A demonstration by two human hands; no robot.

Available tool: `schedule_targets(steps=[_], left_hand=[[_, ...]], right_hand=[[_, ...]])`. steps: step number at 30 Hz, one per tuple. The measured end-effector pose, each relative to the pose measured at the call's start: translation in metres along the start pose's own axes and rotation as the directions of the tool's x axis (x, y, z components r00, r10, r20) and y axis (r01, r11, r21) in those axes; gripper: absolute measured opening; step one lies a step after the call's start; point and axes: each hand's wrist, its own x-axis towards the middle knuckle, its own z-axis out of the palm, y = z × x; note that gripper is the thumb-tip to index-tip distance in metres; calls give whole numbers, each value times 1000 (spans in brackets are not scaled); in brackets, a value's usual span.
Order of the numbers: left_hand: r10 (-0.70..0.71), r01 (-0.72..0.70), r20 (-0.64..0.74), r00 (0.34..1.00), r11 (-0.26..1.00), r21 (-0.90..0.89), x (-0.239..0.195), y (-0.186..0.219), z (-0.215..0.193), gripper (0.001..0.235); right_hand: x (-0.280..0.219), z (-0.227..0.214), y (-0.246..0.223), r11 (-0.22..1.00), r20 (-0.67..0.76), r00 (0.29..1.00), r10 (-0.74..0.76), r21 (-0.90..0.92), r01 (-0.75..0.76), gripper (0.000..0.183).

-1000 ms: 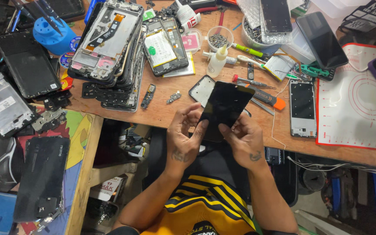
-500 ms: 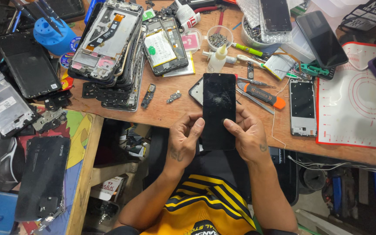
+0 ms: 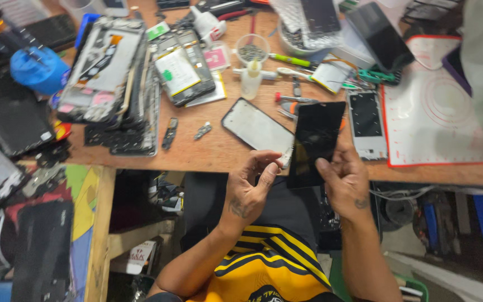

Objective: The person disassembles a smartphone, removes the back cover, and uses a screwdriver to unscrew internal components. They then clean the screen with a toothbrush and handle various phone parts and tools on a cluttered workbench.

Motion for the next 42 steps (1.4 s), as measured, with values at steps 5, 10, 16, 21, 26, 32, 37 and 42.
schedule_targets(steps=[5, 10, 16, 21, 26, 32, 37, 42], left_hand=[[68, -65, 71, 995, 997, -41, 5, -5, 19, 17], [126, -124, 22, 992, 989, -80, 13, -9, 24, 17], [124, -126, -20, 992, 986, -110, 13, -7, 41, 14], [116, -119, -44, 992, 989, -83, 11, -8, 44, 14], [165, -170, -89, 982, 984, -54, 12, -1, 31, 14], [223, -240, -161, 961, 967, -90, 18, -3, 10, 14], [270, -279, -236, 933, 960, -4, 17, -6, -12, 15], [366, -302, -381, 849, 928, 219, 29, 4, -46, 12]], right_hand=[[-66, -128, 3, 996, -325, 946, -11, 83, 40, 40], [-184, -274, 5, 951, -672, 675, -304, -174, 255, 34], [-331, -331, 18, 933, -945, -54, -323, -309, -185, 44], [-369, -284, 58, 729, -900, -406, 161, 385, -566, 43], [-353, -259, 77, 270, -838, -424, 343, 520, -810, 43], [-367, -244, 83, 180, -890, -371, 264, 423, -888, 45], [-358, -242, 90, 90, -978, -200, 62, 205, -975, 48], [-318, -260, 94, 20, -785, 409, -466, -472, -882, 52]])
